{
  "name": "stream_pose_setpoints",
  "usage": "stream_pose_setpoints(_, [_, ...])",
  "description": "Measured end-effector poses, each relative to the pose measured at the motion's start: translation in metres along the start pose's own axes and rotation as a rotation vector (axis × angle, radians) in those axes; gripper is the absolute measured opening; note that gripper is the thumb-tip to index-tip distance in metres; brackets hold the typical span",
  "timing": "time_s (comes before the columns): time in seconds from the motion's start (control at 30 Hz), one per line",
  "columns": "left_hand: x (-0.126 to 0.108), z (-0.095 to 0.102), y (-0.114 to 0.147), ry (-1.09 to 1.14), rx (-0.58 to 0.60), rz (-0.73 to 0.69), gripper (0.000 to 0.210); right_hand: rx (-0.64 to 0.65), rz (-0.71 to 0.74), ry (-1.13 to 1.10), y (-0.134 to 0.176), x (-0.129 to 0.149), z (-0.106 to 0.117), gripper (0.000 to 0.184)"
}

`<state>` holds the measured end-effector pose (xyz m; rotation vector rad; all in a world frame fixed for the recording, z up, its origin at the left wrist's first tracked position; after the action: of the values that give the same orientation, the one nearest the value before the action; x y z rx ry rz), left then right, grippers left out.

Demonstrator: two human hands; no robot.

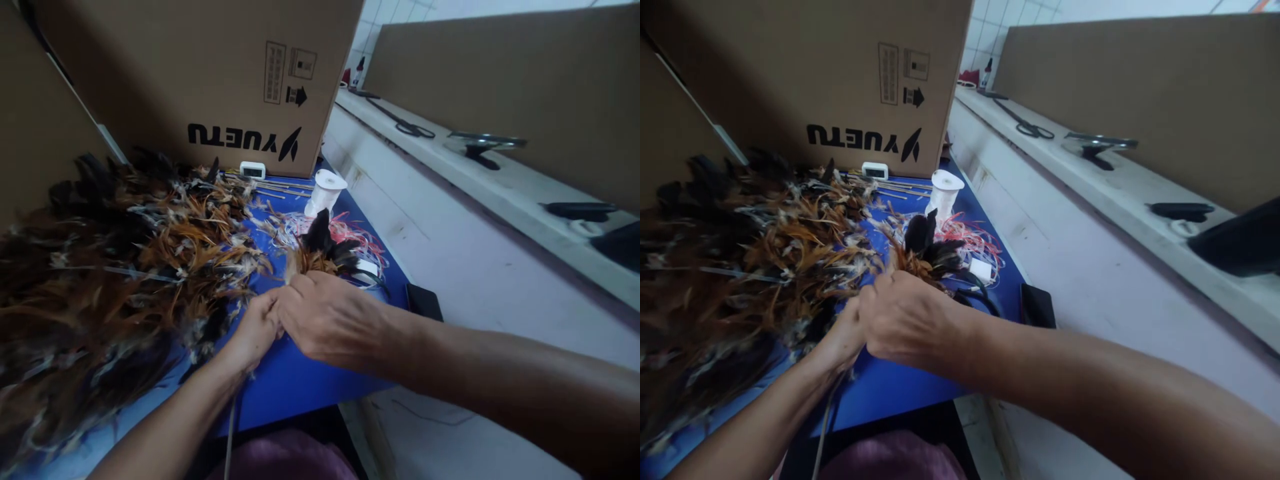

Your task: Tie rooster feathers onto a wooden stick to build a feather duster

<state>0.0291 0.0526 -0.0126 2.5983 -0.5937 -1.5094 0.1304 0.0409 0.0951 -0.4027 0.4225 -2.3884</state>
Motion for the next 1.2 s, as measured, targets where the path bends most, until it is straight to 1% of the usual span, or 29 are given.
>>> stream_pose_setpoints(0.07, [-0.006,-0.001,0.001,0.011,0.023,-0.037,0.020,0.074,0.171,0.161,0.005,0.009,0.004,0.028])
stream_pose_setpoints(0.1, [-0.009,-0.001,0.001,0.021,0.038,-0.046,0.023,0.083,0.188,0.221,0.009,0.010,0.003,0.031])
stream_pose_setpoints(0.13, [-0.010,-0.002,0.002,0.034,0.058,-0.045,0.026,0.063,0.142,0.238,0.014,0.008,0.001,0.033])
stream_pose_setpoints(0.17, [-0.012,-0.002,0.003,0.054,0.083,-0.032,0.029,0.041,0.054,0.220,0.021,0.003,-0.004,0.032])
stream_pose_setpoints(0.2, [-0.012,-0.003,0.004,0.084,0.109,-0.008,0.029,0.001,-0.070,0.175,0.027,-0.004,-0.009,0.030])
stream_pose_setpoints(0.27, [-0.013,-0.005,0.006,0.164,0.149,0.042,0.027,-0.067,-0.327,-0.013,0.042,-0.018,-0.024,0.027])
stream_pose_setpoints(0.3, [-0.014,-0.006,0.007,0.208,0.164,0.064,0.026,-0.105,-0.442,-0.119,0.049,-0.025,-0.032,0.029])
stream_pose_setpoints(0.33, [-0.014,-0.006,0.007,0.247,0.177,0.083,0.025,-0.128,-0.521,-0.239,0.054,-0.029,-0.041,0.030])
stream_pose_setpoints(0.4, [-0.013,-0.007,0.007,0.283,0.189,0.108,0.027,-0.158,-0.594,-0.455,0.059,-0.034,-0.054,0.028])
stream_pose_setpoints(0.47, [-0.010,-0.006,0.007,0.272,0.188,0.129,0.030,-0.180,-0.587,-0.590,0.058,-0.035,-0.062,0.024])
stream_pose_setpoints(0.57, [-0.006,-0.004,0.005,0.259,0.154,0.131,0.029,-0.190,-0.544,-0.647,0.054,-0.037,-0.068,0.020])
stream_pose_setpoints(0.63, [-0.005,-0.004,0.005,0.263,0.155,0.136,0.027,-0.203,-0.526,-0.650,0.052,-0.040,-0.071,0.017])
stream_pose_setpoints(0.77, [-0.004,-0.003,0.004,0.251,0.204,0.183,0.026,-0.282,-0.519,-0.616,0.048,-0.043,-0.073,0.011])
stream_pose_setpoints(0.83, [-0.003,0.001,0.002,0.241,0.188,0.204,0.025,-0.293,-0.522,-0.594,0.045,-0.042,-0.074,0.010])
stream_pose_setpoints(0.93, [-0.001,0.007,-0.002,0.221,0.122,0.219,0.026,-0.305,-0.537,-0.563,0.042,-0.042,-0.073,0.009])
stream_pose_setpoints(1.0, [-0.001,0.010,-0.005,0.210,0.067,0.197,0.027,-0.311,-0.554,-0.559,0.040,-0.041,-0.073,0.008])
stream_pose_setpoints(1.07, [-0.003,0.012,-0.007,0.182,0.032,0.146,0.028,-0.314,-0.581,-0.547,0.037,-0.040,-0.074,0.008])
stream_pose_setpoints(1.2, [-0.012,0.011,-0.009,0.053,-0.028,-0.042,0.030,-0.347,-0.618,-0.500,0.029,-0.037,-0.075,0.010])
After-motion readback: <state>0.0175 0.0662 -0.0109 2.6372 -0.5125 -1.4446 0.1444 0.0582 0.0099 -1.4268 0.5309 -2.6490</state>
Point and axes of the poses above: each hand's wrist, its own y-axis away from the middle knuckle, its own z-axis out of the back of the hand, x = y × z, the point moved 4 cm from there along -y, towards the middle knuckle, and after that the axes turned 12 degrees about y, right-handed, at the moved point
